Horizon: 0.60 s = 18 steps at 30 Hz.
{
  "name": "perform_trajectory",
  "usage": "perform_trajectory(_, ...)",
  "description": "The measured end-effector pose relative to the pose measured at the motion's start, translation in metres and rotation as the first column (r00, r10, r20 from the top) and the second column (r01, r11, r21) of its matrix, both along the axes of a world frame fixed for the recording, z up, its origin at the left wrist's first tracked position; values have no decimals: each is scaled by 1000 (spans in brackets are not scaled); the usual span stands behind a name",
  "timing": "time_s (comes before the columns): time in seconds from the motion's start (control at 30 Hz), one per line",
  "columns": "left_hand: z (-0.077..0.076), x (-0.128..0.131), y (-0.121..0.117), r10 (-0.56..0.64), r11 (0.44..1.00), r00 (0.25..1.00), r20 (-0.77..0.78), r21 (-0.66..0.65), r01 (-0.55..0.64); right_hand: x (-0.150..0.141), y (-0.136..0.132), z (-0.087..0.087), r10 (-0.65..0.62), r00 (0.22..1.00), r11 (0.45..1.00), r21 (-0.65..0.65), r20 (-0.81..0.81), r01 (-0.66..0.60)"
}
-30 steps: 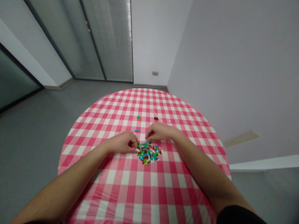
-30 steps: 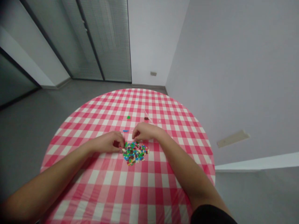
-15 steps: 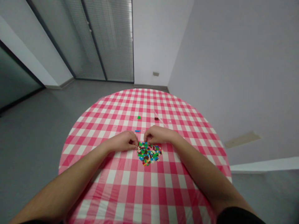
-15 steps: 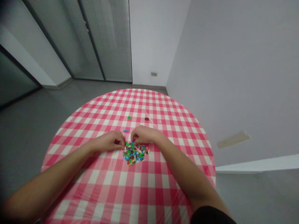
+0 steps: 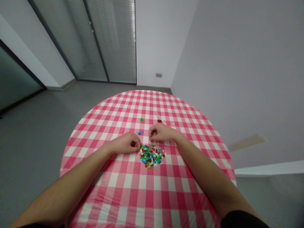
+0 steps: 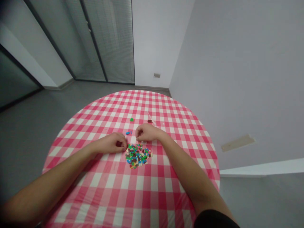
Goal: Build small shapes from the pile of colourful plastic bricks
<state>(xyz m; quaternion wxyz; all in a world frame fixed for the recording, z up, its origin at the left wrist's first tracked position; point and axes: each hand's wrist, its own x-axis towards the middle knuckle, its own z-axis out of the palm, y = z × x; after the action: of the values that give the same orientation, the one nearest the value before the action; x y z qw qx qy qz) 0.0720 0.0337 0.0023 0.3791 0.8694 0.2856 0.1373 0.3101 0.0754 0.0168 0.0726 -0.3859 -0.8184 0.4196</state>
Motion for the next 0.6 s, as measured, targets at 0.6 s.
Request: perform_trajectory(0.6, -16, -17, 19, 468, 881, 878, 105, 31, -473, 7, 11, -8, -226, 973, 964, 150, 45, 217)
